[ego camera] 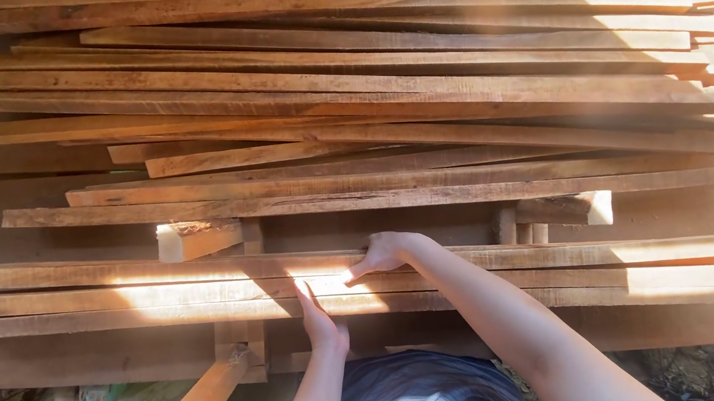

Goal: The person arranges wooden planks on a workbench and secures them into bundles using black plastic ties. They wrap the ties around the wood and pull them tight to fasten the bundles.

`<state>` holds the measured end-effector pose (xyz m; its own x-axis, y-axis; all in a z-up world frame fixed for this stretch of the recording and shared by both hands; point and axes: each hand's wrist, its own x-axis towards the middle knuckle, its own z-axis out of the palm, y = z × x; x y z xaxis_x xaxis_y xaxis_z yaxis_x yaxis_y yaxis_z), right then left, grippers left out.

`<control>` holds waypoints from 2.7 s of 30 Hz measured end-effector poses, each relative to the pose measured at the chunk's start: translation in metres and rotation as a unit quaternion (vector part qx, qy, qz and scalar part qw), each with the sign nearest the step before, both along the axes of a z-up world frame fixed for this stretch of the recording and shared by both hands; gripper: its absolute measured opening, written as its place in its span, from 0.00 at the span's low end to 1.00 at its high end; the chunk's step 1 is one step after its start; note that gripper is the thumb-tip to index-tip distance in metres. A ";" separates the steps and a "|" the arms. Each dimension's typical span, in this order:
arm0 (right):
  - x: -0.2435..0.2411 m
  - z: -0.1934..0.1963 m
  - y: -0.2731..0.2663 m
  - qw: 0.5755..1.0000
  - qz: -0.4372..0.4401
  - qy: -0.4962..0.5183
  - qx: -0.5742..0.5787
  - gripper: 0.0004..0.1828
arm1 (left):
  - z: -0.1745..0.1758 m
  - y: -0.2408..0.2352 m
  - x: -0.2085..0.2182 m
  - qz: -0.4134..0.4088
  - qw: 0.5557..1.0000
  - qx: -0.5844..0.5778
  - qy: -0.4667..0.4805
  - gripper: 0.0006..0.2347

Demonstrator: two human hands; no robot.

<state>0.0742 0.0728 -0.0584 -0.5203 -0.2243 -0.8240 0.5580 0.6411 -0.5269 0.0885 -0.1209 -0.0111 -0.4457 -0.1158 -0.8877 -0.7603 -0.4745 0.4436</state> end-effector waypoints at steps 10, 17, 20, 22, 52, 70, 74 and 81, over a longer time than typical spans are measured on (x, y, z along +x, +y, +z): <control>0.040 0.036 -0.030 0.878 0.047 0.420 0.226 0.34 | 0.019 -0.060 -0.017 -0.388 0.919 -0.048 -0.045 0.48; 0.119 0.037 -0.076 0.868 -0.073 0.385 0.304 0.62 | 0.039 -0.070 -0.009 -0.718 0.488 -0.362 0.340 0.22; 0.125 0.047 -0.079 0.896 -0.042 0.303 0.321 0.64 | 0.033 -0.056 -0.015 -0.716 0.364 -0.443 0.397 0.37; 0.118 0.054 -0.080 0.904 -0.036 0.273 0.328 0.62 | 0.037 -0.045 -0.024 -0.752 0.312 -0.462 0.351 0.42; 0.061 0.063 -0.119 0.919 -0.176 0.102 0.339 0.67 | 0.010 -0.123 -0.163 -0.829 0.302 -0.347 0.317 0.32; -0.015 0.081 -0.220 0.902 -0.097 0.405 0.113 0.32 | 0.068 -0.221 -0.190 -0.676 0.419 -0.452 0.402 0.24; -0.068 0.093 -0.255 0.911 -0.087 0.402 0.047 0.25 | 0.070 -0.265 -0.199 -0.656 0.444 -0.459 0.403 0.21; -0.190 0.124 -0.336 0.895 0.158 0.400 0.120 0.28 | 0.044 -0.390 -0.229 -0.601 0.440 -0.463 0.480 0.17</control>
